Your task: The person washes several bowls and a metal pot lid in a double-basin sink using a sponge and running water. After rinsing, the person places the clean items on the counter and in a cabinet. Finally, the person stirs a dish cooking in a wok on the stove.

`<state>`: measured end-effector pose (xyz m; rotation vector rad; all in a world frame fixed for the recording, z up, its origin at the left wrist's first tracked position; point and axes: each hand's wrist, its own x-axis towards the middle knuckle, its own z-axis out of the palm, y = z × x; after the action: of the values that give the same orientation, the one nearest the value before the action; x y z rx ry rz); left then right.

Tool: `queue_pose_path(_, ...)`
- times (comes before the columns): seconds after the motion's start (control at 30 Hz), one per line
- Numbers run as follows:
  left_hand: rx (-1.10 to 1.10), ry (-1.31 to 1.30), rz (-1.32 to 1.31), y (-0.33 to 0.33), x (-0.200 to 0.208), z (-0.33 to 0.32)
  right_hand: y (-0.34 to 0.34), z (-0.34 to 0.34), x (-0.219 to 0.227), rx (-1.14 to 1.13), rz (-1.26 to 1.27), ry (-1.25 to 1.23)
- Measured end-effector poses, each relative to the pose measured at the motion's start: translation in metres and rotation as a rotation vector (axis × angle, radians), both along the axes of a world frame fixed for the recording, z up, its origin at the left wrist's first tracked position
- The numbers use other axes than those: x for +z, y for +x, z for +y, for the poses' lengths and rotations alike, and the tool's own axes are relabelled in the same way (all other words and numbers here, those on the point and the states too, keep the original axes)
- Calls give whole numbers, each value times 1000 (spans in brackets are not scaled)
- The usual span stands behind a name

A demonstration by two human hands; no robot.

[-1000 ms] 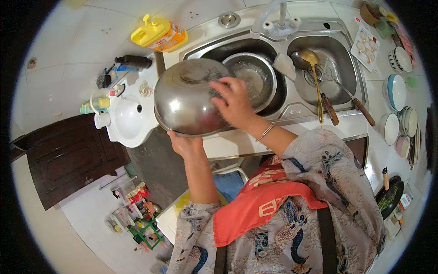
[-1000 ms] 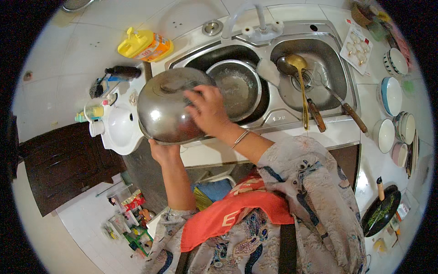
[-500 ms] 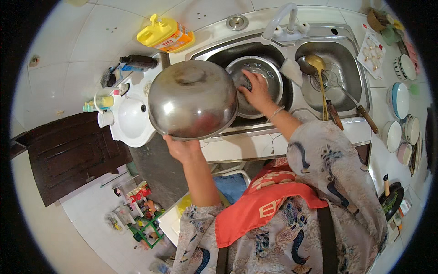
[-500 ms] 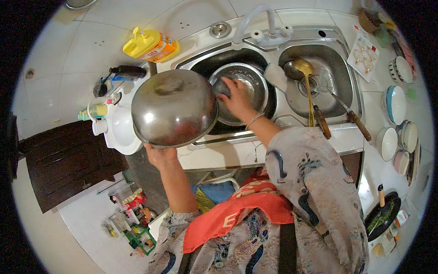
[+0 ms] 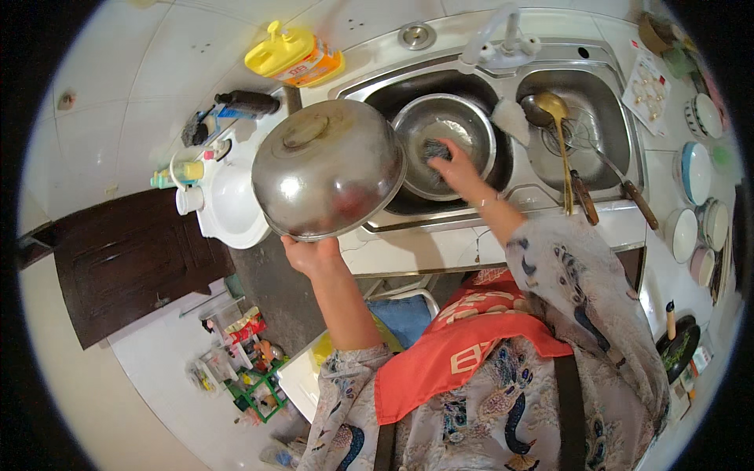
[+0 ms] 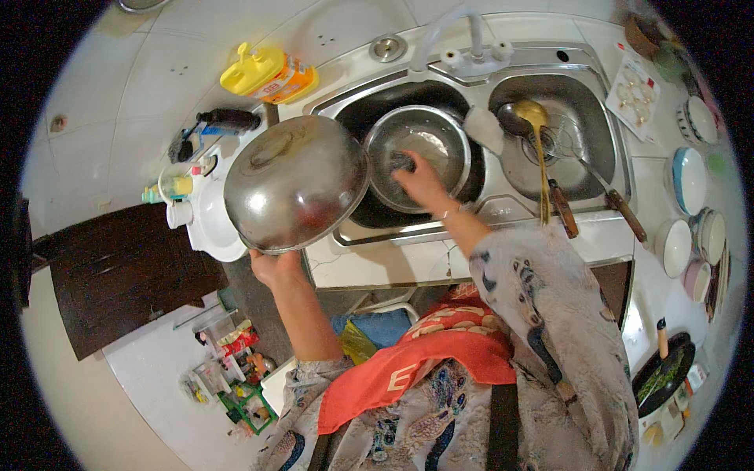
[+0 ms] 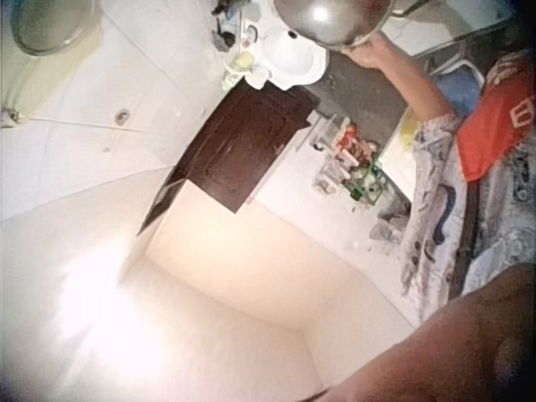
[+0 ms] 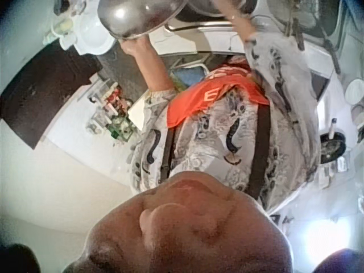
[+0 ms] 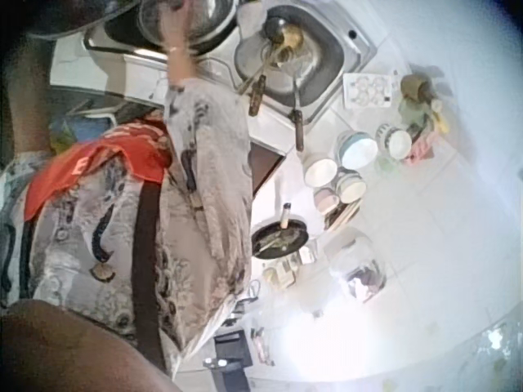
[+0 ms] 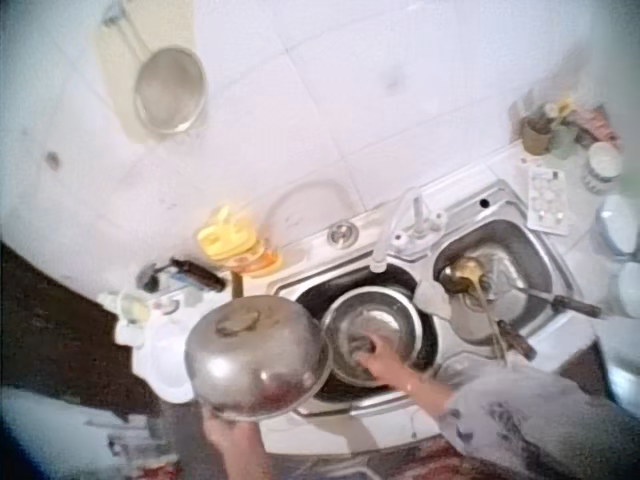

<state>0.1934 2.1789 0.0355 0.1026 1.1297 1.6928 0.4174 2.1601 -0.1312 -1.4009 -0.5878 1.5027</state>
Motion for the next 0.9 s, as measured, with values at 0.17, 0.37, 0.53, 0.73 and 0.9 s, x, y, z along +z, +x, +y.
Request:
queue_pose_path(0.17, -173, 104, -39, 42, -2, 7, -67, -38, 109, -225, -378, 560)
queue_pose_path(0.37, -272, 155, 79, 39, 12, -5, -45, -15, 66, -422, -32, 188)
queue_pose_path(0.53, -521, 241, 151, -2, 21, -7, 8, 21, 34, -362, 409, -20)
queue_pose_path(0.73, -720, 220, 353, -23, 43, 4, 64, 38, 49, -326, 498, 46)
queue_pose_path(0.9, -943, 249, 735, 1, 59, 8, 88, 51, 93, -194, 49, 337)
